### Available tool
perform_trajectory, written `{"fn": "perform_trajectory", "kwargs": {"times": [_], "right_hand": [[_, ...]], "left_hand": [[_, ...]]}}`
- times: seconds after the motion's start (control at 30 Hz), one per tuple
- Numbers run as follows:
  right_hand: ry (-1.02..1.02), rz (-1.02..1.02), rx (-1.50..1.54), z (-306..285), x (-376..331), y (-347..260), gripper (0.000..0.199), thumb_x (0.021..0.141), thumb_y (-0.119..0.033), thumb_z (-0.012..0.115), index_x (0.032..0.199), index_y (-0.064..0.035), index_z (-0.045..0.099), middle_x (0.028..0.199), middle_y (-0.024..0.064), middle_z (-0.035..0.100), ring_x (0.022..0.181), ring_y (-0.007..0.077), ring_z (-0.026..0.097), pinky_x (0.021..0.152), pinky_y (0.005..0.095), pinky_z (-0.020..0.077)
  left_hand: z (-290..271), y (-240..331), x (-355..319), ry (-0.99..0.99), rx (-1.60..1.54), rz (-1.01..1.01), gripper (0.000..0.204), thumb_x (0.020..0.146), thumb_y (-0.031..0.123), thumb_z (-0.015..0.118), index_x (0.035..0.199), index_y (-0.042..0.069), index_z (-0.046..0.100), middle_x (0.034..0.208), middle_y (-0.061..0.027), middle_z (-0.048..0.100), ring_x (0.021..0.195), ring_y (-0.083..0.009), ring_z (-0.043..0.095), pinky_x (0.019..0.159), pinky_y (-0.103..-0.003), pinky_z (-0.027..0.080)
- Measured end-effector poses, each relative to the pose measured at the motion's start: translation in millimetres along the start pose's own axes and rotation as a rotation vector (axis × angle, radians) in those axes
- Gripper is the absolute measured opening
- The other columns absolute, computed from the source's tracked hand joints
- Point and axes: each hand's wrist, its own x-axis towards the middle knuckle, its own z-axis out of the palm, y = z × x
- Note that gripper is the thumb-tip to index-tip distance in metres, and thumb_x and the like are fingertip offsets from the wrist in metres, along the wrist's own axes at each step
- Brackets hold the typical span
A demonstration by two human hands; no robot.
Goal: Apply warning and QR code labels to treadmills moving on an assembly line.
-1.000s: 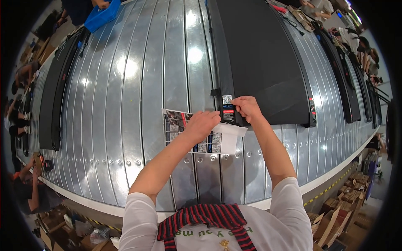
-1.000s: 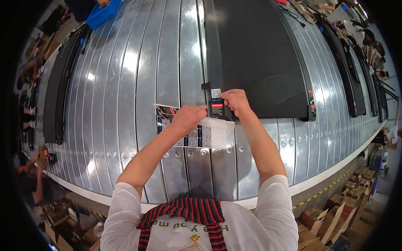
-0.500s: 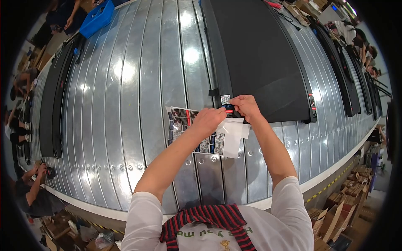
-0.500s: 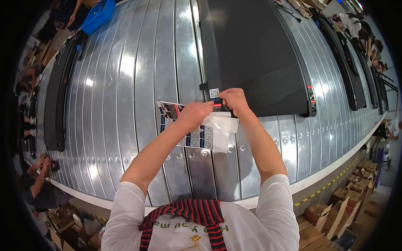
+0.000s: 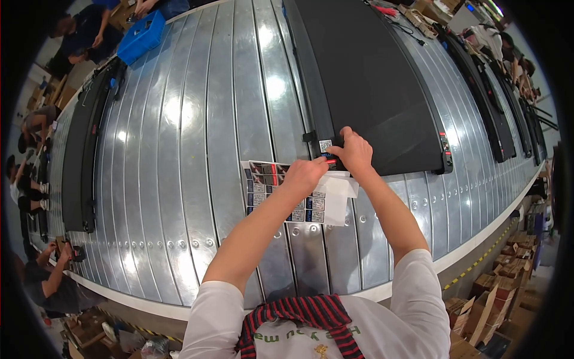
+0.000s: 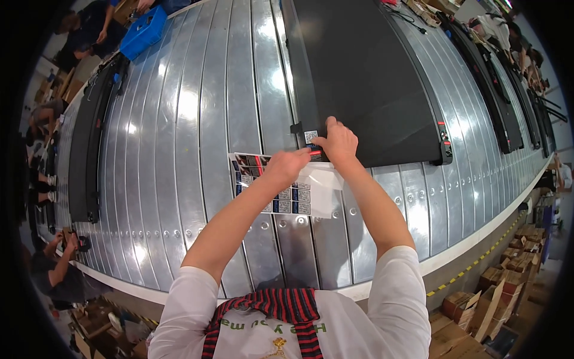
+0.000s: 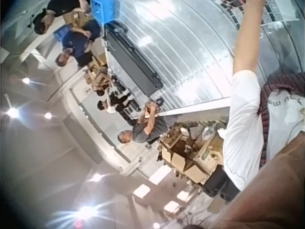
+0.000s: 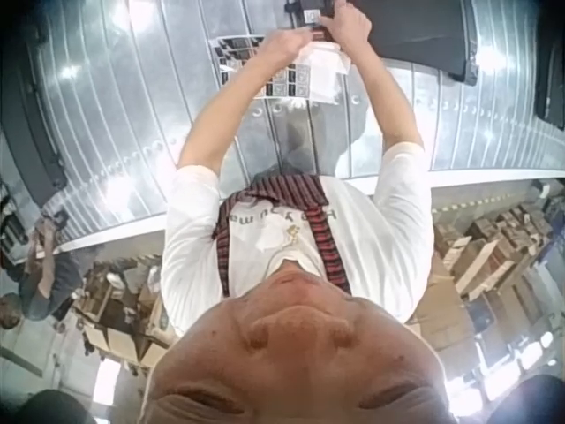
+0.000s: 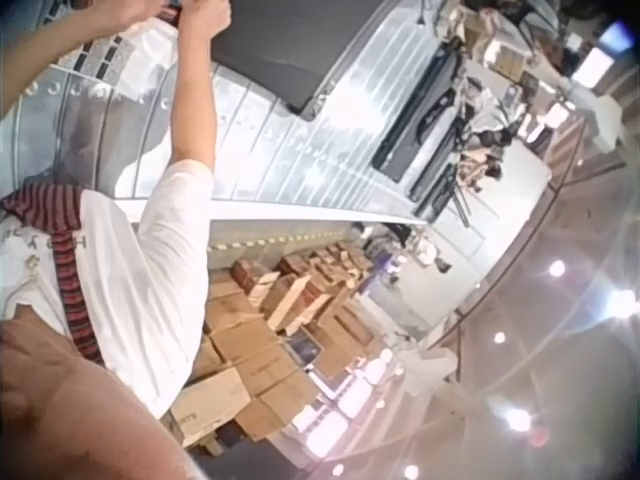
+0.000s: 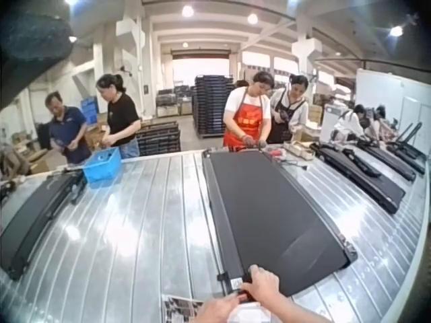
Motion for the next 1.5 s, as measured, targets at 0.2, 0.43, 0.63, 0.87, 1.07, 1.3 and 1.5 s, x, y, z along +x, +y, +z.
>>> {"fn": "perform_trajectory", "kwargs": {"times": [0.2, 0.43, 0.63, 0.87, 1.07, 1.3, 1.5], "right_hand": [[0.114, -0.605, 0.008, 10, -40, 1, 0.026, 0.072, -0.006, 0.055, 0.097, -0.0027, 0.057, 0.091, 0.0143, 0.060, 0.089, 0.0304, 0.057, 0.083, 0.0409, 0.0421], [0.109, -0.518, -0.140, 33, -36, 7, 0.033, 0.080, -0.012, 0.055, 0.111, 0.0012, 0.053, 0.110, 0.0179, 0.058, 0.107, 0.0317, 0.053, 0.096, 0.0412, 0.0373], [-0.347, -0.253, 0.430, -2, -67, -51, 0.056, 0.084, -0.034, 0.059, 0.121, 0.0065, 0.047, 0.119, 0.0210, 0.054, 0.108, 0.0326, 0.053, 0.090, 0.0392, 0.0433], [-1.081, -0.030, 1.546, -44, -218, -176, 0.038, 0.088, -0.020, 0.056, 0.121, -0.0011, 0.048, 0.107, 0.0088, 0.061, 0.096, 0.0153, 0.057, 0.080, 0.0297, 0.0457], [-1.011, -0.148, 1.296, -44, -281, -246, 0.018, 0.085, -0.010, 0.058, 0.097, 0.0028, 0.063, 0.087, 0.0047, 0.065, 0.077, 0.0096, 0.058, 0.071, 0.0220, 0.0457], [-0.995, -0.238, 1.283, -22, -365, -371, 0.018, 0.087, -0.011, 0.056, 0.097, 0.0037, 0.062, 0.083, 0.0030, 0.064, 0.074, 0.0074, 0.057, 0.066, 0.0218, 0.0463], [-0.939, -0.398, 1.066, 8, -423, -502, 0.014, 0.087, -0.009, 0.056, 0.093, 0.0012, 0.062, 0.081, 0.0002, 0.063, 0.070, 0.0059, 0.055, 0.064, 0.0212, 0.0448]], "left_hand": [[-29, -15, -19, -0.250, 0.014, 0.029, 0.008, 0.075, 0.014, 0.055, 0.080, 0.008, 0.057, 0.071, -0.0147, 0.059, 0.073, -0.0353, 0.060, 0.062, -0.043, 0.048], [-153, 23, -122, -0.344, -0.534, -0.438, 0.018, 0.082, 0.021, 0.057, 0.091, 0.005, 0.058, 0.076, -0.0138, 0.064, 0.076, -0.0293, 0.064, 0.066, -0.039, 0.048], [-209, 92, -226, 0.371, -1.083, -0.865, 0.025, 0.083, 0.006, 0.060, 0.107, -0.002, 0.057, 0.096, -0.0075, 0.064, 0.088, -0.0138, 0.061, 0.078, -0.029, 0.050], [-198, 136, -337, 1.157, -1.242, -0.899, 0.026, 0.082, 0.004, 0.061, 0.106, -0.003, 0.054, 0.099, -0.0108, 0.063, 0.085, -0.0152, 0.062, 0.074, -0.029, 0.051], [-197, 164, -420, 1.340, -1.192, -0.868, 0.031, 0.080, 0.002, 0.063, 0.108, -0.005, 0.052, 0.101, -0.0117, 0.062, 0.085, -0.0168, 0.062, 0.074, -0.029, 0.051], [-224, 186, -567, 1.345, -1.445, -0.781, 0.039, 0.080, 0.003, 0.063, 0.116, -0.003, 0.051, 0.104, -0.0094, 0.061, 0.094, -0.0199, 0.059, 0.084, -0.032, 0.048], [-276, 172, -691, 1.477, -1.146, -0.937, 0.041, 0.083, 0.005, 0.061, 0.120, -0.004, 0.048, 0.114, -0.0093, 0.057, 0.101, -0.0188, 0.056, 0.087, -0.033, 0.045]]}}
